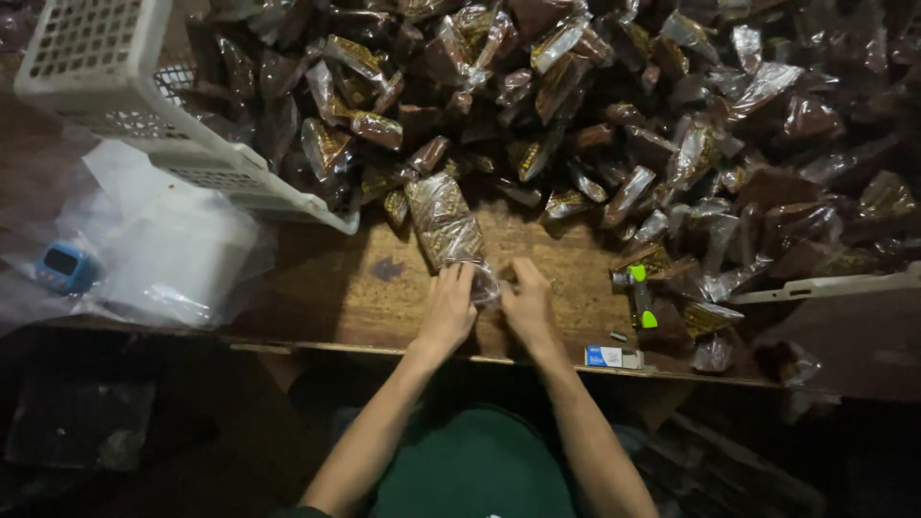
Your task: The person places triangular-shaped bakery items into clear plastic bags by hand and seals the bags using a green handheld tape dispenser.
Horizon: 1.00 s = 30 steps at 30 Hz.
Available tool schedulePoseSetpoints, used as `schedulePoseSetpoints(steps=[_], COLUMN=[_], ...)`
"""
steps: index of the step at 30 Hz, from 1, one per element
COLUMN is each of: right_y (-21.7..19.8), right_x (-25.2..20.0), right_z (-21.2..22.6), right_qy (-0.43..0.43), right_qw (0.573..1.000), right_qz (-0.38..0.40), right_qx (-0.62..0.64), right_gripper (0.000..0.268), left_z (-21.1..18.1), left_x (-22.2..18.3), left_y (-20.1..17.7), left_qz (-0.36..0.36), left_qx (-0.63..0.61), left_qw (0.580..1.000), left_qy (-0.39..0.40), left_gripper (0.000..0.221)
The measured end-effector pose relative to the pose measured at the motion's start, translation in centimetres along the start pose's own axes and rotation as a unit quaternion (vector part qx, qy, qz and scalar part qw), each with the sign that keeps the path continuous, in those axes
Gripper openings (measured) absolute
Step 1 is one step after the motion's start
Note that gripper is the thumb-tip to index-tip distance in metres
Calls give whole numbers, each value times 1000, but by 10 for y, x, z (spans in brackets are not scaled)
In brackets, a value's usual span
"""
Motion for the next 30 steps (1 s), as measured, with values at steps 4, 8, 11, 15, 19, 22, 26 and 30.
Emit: schedulePoseSetpoints(steps=[4,8,11,15,19,22,26,30], right_y=[-41,-84,-110,-122,-122,-140,-128,-102], right_x=[-44,-64,-69,-71,-94,-102,-99,-87], right_z=[13,11,12,-2,-13,-16,-45,-81], right_qy=[62,95,112,137,162,158,215,211], right_qw=[998,994,990,990,986,984,968,938], right_qz=[-19,-51,-74,-26,18,-56,-74,-91], right_qx=[-23,13,41,27,40,56,105,260], right_gripper=[20,26,28,22,20,18,15,17], left_z=[-13,-7,-18,-39,-72,-85,-87,-60], left_x=[-7,-14,5,50,60,55,125,202], left_y=[29,51,34,27,9,-31,-54,-36], left_qz=[59,185,179,179,126,222,-7,-72], left_qx=[-14,9,-83,-93,-51,-92,-246,-92], left_qw=[998,982,980,979,990,967,969,993], left_qy=[-21,-42,1,-21,-40,-88,36,21], left_gripper=[75,73,47,59,68,58,23,53])
Point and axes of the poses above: each hand's wrist, its own x-axis towards the middle knuckle, its own y-axis out of the palm, z = x × y, the point moved 10 cm from there along x, towards the middle knuckle, and after that the axes turned 1 degree about y, right-handed, at the moved point
